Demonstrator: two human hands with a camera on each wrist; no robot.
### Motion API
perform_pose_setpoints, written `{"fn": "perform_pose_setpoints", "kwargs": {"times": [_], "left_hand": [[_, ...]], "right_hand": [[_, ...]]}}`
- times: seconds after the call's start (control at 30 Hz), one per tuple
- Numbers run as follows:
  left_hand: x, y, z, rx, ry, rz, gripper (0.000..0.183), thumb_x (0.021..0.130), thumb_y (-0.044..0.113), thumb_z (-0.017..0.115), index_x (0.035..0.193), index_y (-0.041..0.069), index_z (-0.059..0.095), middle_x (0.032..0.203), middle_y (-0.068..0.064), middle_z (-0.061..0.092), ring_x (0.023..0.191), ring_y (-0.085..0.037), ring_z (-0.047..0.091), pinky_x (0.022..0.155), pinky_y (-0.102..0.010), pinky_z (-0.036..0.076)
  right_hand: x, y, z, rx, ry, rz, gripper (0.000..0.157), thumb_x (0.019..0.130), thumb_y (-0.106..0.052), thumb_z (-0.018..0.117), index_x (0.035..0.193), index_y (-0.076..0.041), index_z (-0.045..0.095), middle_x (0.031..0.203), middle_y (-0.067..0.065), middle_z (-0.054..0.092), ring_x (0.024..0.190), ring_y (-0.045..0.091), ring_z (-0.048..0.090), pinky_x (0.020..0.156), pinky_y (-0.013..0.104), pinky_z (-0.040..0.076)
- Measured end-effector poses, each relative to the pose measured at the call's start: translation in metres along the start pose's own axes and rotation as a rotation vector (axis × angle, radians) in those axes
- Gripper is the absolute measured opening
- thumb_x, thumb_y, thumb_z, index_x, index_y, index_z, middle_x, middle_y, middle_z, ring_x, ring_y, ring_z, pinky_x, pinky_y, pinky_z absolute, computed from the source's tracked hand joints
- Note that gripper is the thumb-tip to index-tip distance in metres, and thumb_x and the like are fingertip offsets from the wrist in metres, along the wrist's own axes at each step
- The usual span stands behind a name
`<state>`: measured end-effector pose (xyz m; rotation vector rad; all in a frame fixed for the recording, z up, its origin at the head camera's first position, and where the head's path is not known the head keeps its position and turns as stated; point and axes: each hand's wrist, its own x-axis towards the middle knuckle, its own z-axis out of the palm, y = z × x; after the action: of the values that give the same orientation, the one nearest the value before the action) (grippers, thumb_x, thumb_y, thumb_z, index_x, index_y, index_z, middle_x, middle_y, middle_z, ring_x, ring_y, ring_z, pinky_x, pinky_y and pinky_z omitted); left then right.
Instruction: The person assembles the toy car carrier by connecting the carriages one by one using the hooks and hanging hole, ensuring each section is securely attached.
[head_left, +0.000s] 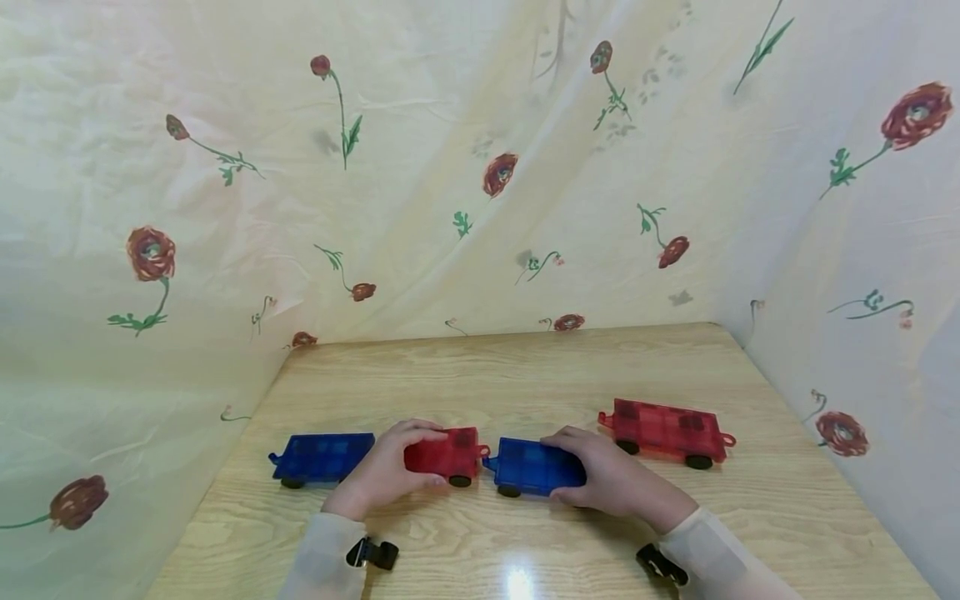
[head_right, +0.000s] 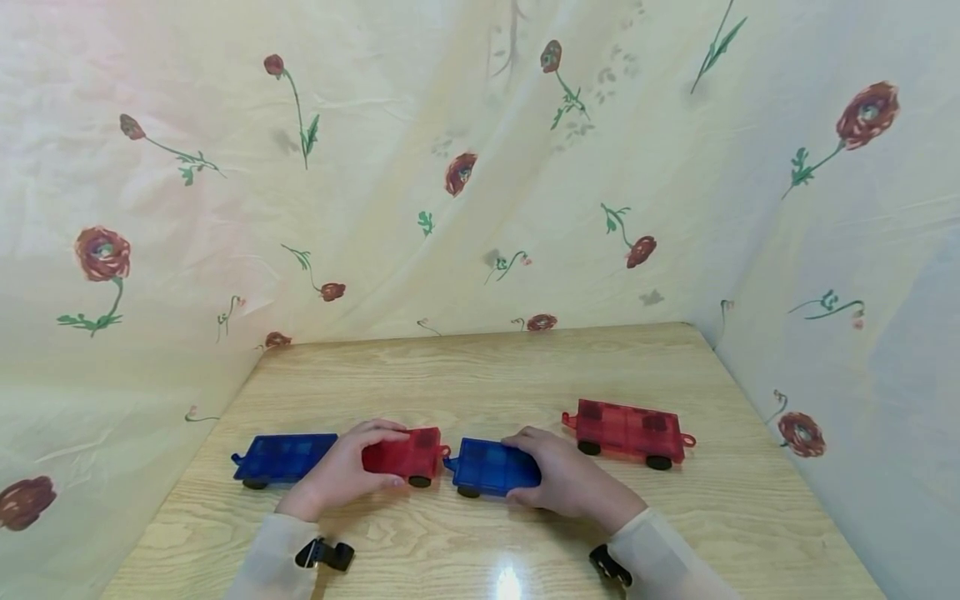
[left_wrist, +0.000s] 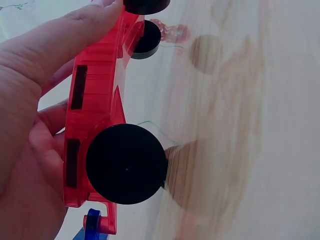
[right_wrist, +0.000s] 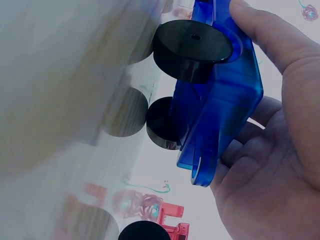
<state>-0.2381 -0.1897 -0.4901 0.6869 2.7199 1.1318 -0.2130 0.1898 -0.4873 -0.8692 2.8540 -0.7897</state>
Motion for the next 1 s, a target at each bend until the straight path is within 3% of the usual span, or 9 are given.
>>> {"fn": "perform_pose_setpoints", "kwargs": {"times": [0.33, 0.67, 1.0], "left_hand": [[0.0022, -0.0002, 0.0026, 0.002, -0.017, 0.015, 0.063, 0.081, 0.043, 0.091, 0.139, 0.037, 0.067, 0.147, 0.014, 0.054, 0.142, -0.023, 0.046, 0.113, -0.053, 0.044], [0.0032, 0.0001, 0.0042, 0.017, -0.013, 0.041, 0.063, 0.080, 0.042, 0.092, 0.138, 0.034, 0.068, 0.144, 0.017, 0.054, 0.138, -0.020, 0.049, 0.110, -0.048, 0.048], [0.0020, -0.0014, 0.0029, 0.010, -0.017, 0.012, 0.063, 0.080, 0.047, 0.090, 0.138, 0.037, 0.068, 0.144, 0.016, 0.054, 0.139, -0.023, 0.049, 0.110, -0.050, 0.048]], "right_hand": [[0.0001, -0.0010, -0.0008, 0.006, -0.008, 0.009, 0.072, 0.086, -0.048, 0.086, 0.147, -0.018, 0.061, 0.137, 0.000, 0.061, 0.120, 0.022, 0.059, 0.097, 0.048, 0.055], [0.0003, 0.0003, 0.0001, 0.019, -0.025, 0.012, 0.073, 0.087, -0.052, 0.084, 0.148, -0.020, 0.060, 0.139, 0.000, 0.060, 0.122, 0.023, 0.058, 0.099, 0.050, 0.054], [-0.0009, -0.0016, -0.0008, 0.029, -0.035, 0.015, 0.073, 0.087, -0.049, 0.085, 0.149, -0.019, 0.059, 0.141, 0.002, 0.059, 0.125, 0.025, 0.058, 0.101, 0.052, 0.053]]}}
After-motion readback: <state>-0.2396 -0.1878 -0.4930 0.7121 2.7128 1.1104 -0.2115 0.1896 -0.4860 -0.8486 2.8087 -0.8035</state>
